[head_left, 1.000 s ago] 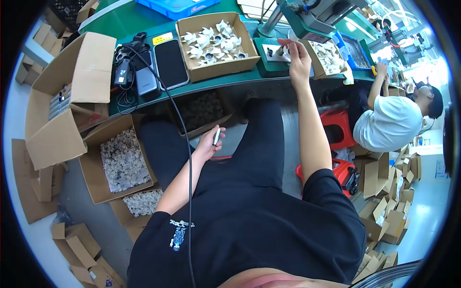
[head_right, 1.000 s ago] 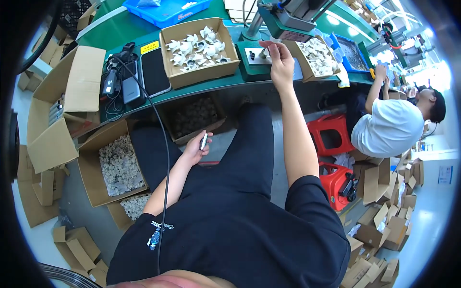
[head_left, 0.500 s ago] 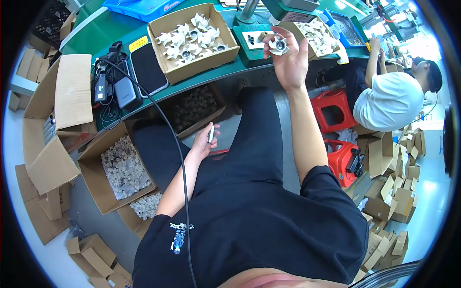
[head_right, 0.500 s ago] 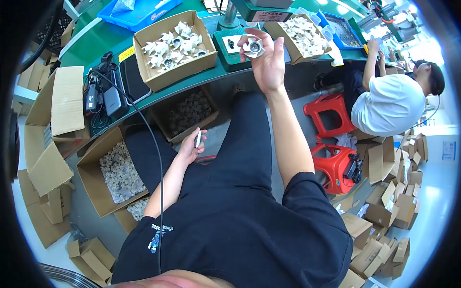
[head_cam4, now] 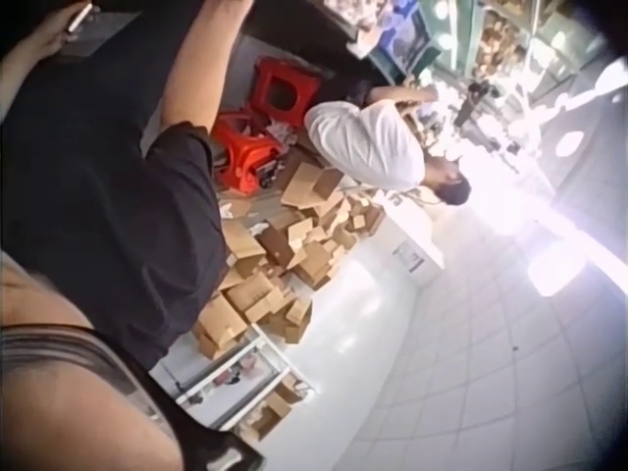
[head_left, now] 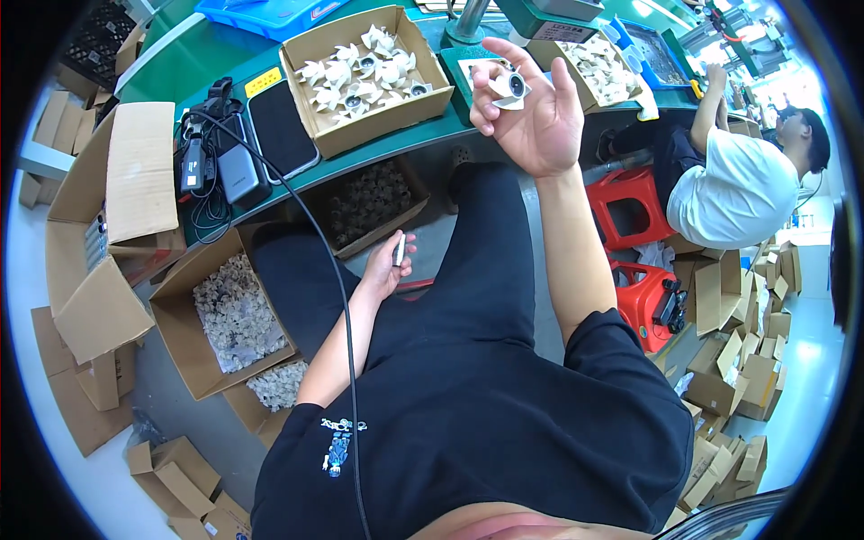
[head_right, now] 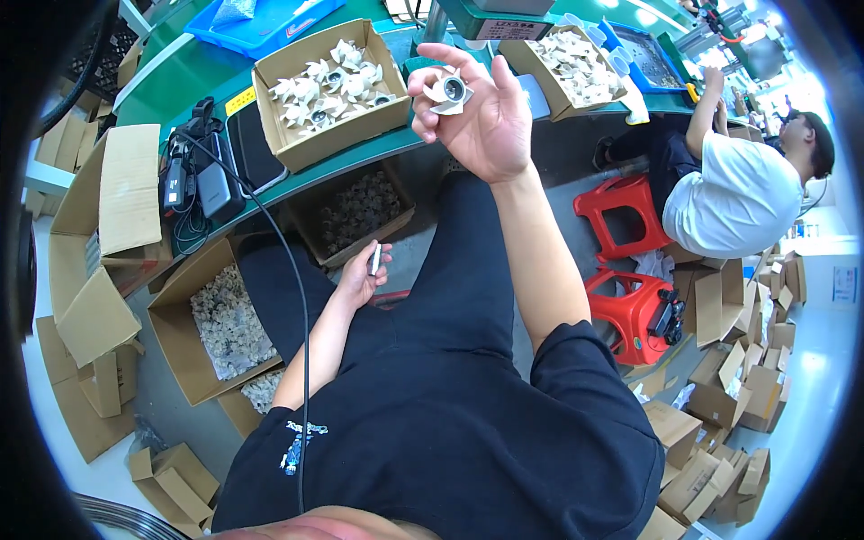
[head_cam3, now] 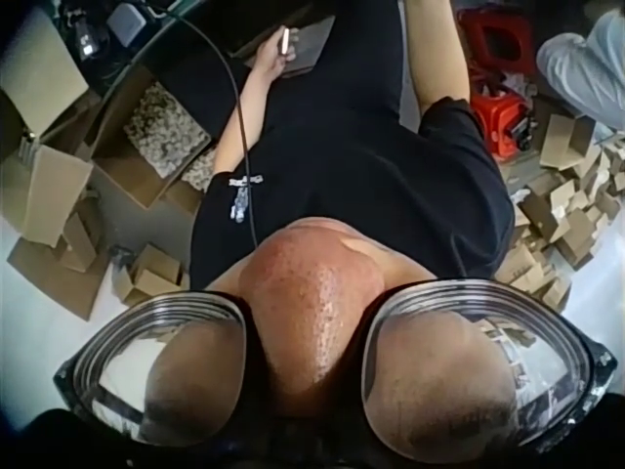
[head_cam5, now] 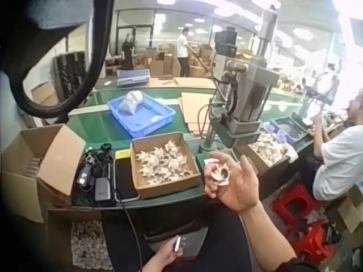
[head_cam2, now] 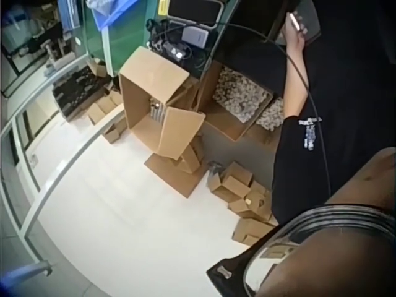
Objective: Manually assembling and inspecting small electronic components at a workbench.
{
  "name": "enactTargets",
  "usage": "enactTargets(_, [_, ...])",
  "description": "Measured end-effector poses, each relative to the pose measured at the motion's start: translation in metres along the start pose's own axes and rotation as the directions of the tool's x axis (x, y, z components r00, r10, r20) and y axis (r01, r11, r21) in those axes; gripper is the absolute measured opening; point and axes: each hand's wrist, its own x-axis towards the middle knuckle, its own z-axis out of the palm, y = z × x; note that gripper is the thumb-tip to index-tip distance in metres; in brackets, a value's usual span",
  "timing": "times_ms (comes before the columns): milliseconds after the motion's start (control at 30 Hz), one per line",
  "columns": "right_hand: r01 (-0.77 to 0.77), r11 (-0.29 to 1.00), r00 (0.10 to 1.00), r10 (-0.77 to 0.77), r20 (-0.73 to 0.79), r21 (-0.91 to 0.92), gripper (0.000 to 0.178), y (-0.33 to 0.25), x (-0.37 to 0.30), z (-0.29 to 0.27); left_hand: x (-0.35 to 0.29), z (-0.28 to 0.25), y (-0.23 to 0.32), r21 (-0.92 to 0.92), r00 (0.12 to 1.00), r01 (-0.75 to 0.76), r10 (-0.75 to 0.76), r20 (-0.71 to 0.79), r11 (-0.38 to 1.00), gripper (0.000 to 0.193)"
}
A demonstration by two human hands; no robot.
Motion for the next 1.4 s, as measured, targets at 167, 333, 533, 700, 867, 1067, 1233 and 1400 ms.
enactTargets(167, [0.001, 0.999, 0.998, 0.002, 0.060, -0.051, 0.071, 0.000, 0.017, 0.010, -0.005, 0.009, 0.004, 0.018, 0.999, -0.022, 0.023, -0.030, 1.000, 0.038])
enactTargets(333, [0.059, 0.954, 0.990, -0.019, 0.139, -0.295, 0.070, 0.011, 0.059, 0.009, -0.009, 0.012, 0.015, 0.057, 1.000, 0.009, -0.010, 0.027, 0.998, 0.039])
enactTargets(533, [0.232, -0.010, 0.836, -0.510, 0.205, -0.973, 0.039, 0.044, 0.076, 0.004, -0.008, 0.006, 0.016, 0.035, 0.991, -0.012, 0.007, 0.134, 0.999, 0.042])
enactTargets(700, [0.158, 0.262, 0.974, -0.197, 0.107, -0.952, 0.012, 0.082, -0.034, 0.018, -0.022, 0.012, 0.019, 0.038, 0.935, 0.115, -0.121, 0.335, 0.993, 0.042])
enactTargets(867, [-0.152, 0.427, 0.932, 0.363, 0.015, -0.892, 0.024, 0.115, -0.117, -0.003, -0.027, 0.016, 0.027, 0.088, 0.872, 0.112, -0.141, 0.469, 0.990, 0.043])
enactTargets(1067, [-0.140, 0.422, 0.966, 0.257, -0.030, -0.896, 0.019, 0.079, -0.079, -0.006, -0.024, 0.033, 0.042, 0.038, 0.794, 0.099, -0.102, 0.599, 0.994, 0.041])
enactTargets(1233, [-0.135, 0.102, 0.896, -0.413, -0.165, -0.986, 0.022, 0.000, -0.010, -0.029, -0.030, 0.039, 0.048, -0.017, 0.787, 0.063, -0.039, 0.616, 0.998, 0.036])
enactTargets(1400, [-0.169, -0.076, 0.940, -0.314, -0.137, -0.983, 0.027, -0.021, 0.029, -0.058, -0.060, 0.077, 0.057, -0.068, 0.795, -0.160, 0.169, 0.583, 0.985, 0.027])
